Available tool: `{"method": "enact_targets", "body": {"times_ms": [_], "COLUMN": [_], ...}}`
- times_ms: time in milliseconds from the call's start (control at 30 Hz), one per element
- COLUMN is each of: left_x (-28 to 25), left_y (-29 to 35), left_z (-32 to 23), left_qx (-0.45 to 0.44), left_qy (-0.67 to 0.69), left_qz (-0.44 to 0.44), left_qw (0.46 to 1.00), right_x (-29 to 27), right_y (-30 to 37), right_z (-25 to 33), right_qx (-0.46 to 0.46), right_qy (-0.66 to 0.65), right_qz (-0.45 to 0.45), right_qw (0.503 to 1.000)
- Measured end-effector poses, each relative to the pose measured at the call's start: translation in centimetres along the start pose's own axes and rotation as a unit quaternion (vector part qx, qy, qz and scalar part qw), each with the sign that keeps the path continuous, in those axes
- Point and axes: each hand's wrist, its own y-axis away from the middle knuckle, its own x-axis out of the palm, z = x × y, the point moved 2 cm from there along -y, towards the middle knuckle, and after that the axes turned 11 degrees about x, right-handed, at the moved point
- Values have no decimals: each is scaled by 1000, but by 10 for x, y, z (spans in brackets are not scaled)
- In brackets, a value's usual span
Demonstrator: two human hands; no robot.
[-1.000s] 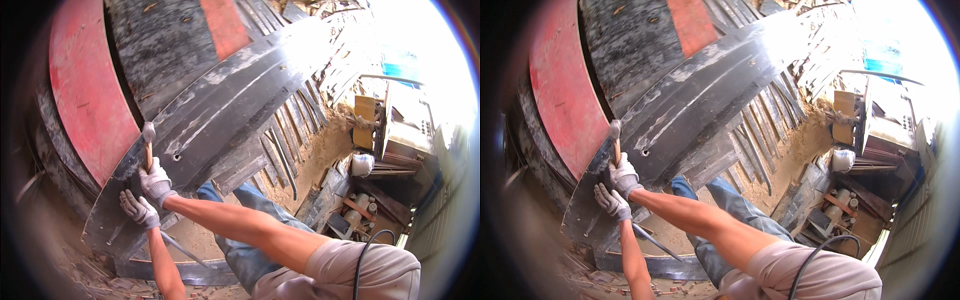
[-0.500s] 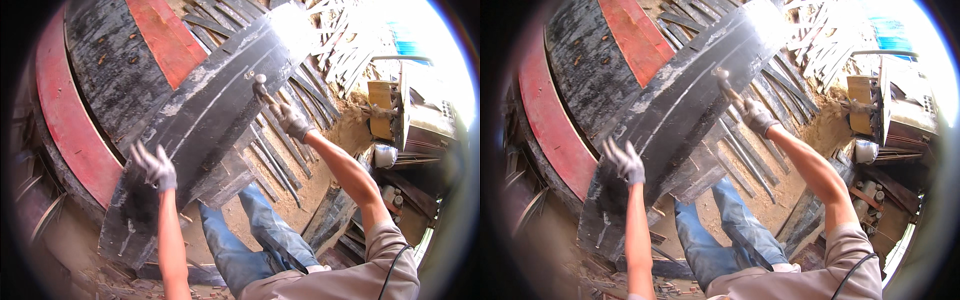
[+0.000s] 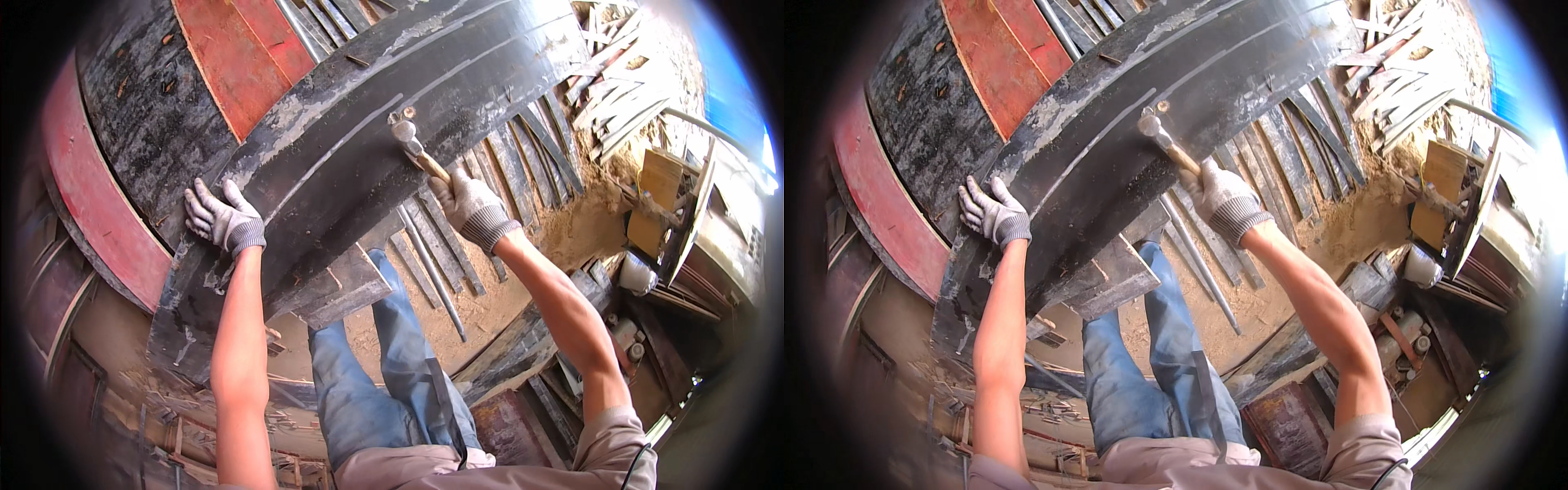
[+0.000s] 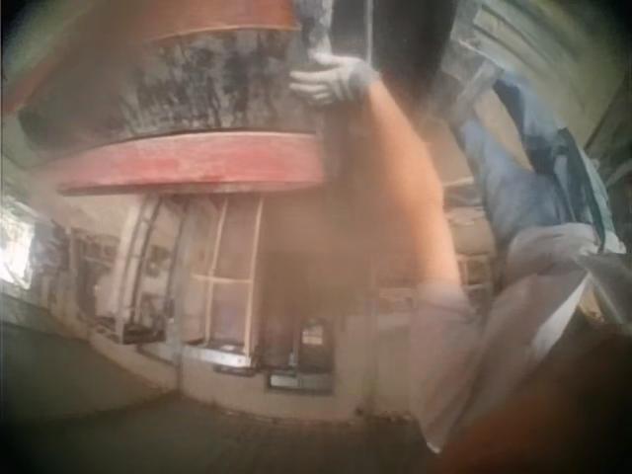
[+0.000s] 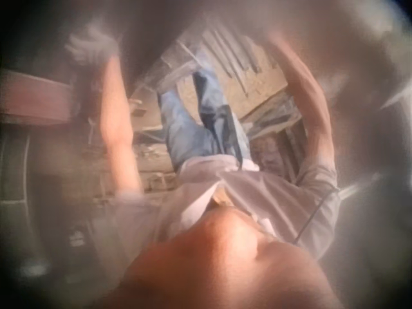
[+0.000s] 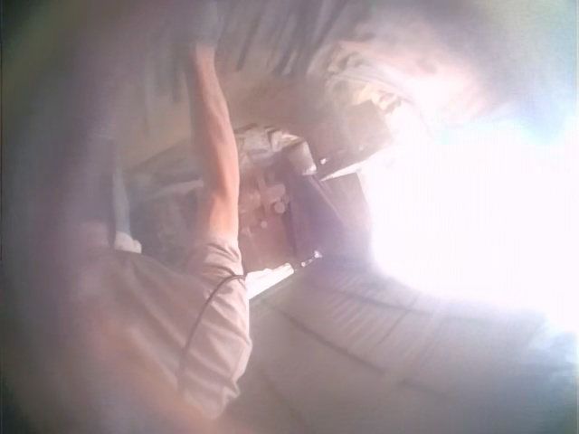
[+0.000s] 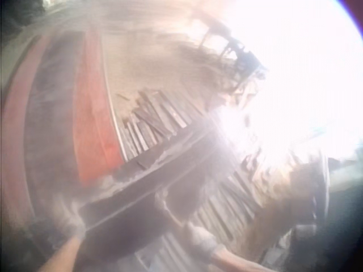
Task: The person repeatedly strikes a long dark wooden plank with a hammer, then flips it and continues hammering. They then pick up a red wooden plank and hammer it in a similar manner. The person works in a cluttered workshop with many wood pieces on the floor.
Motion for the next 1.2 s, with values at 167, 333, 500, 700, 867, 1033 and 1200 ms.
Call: {"method": "enact_targets", "body": {"times_ms": [167,333,500,700,867,1033,1200], "left_x": [2,2,1,0,-2,-6,-6], "left_y": [0,-1,-5,-2,-5,-7,-8], "left_z": [0,-2,-4,-1,-3,-4,-4], "left_qx": [9,14,13,14,7,-1,-18], "left_qy": [-8,7,7,-6,-3,24,7], "left_qz": [17,14,18,23,28,38,55], "left_qw": [1000,1000,1000,1000,1000,999,998], "right_x": [4,-9,15,119,111,21,-14], "right_y": [-8,-3,1,-72,-52,33,-10], "right_z": [11,11,-51,-136,-121,-3,118], "right_qx": [9,-37,-1,-82,36,138,158], "right_qy": [10,45,68,104,-199,-365,-581], "right_qz": [-4,10,15,-171,-53,9,12], "right_qw": [1000,998,998,976,978,921,798]}}
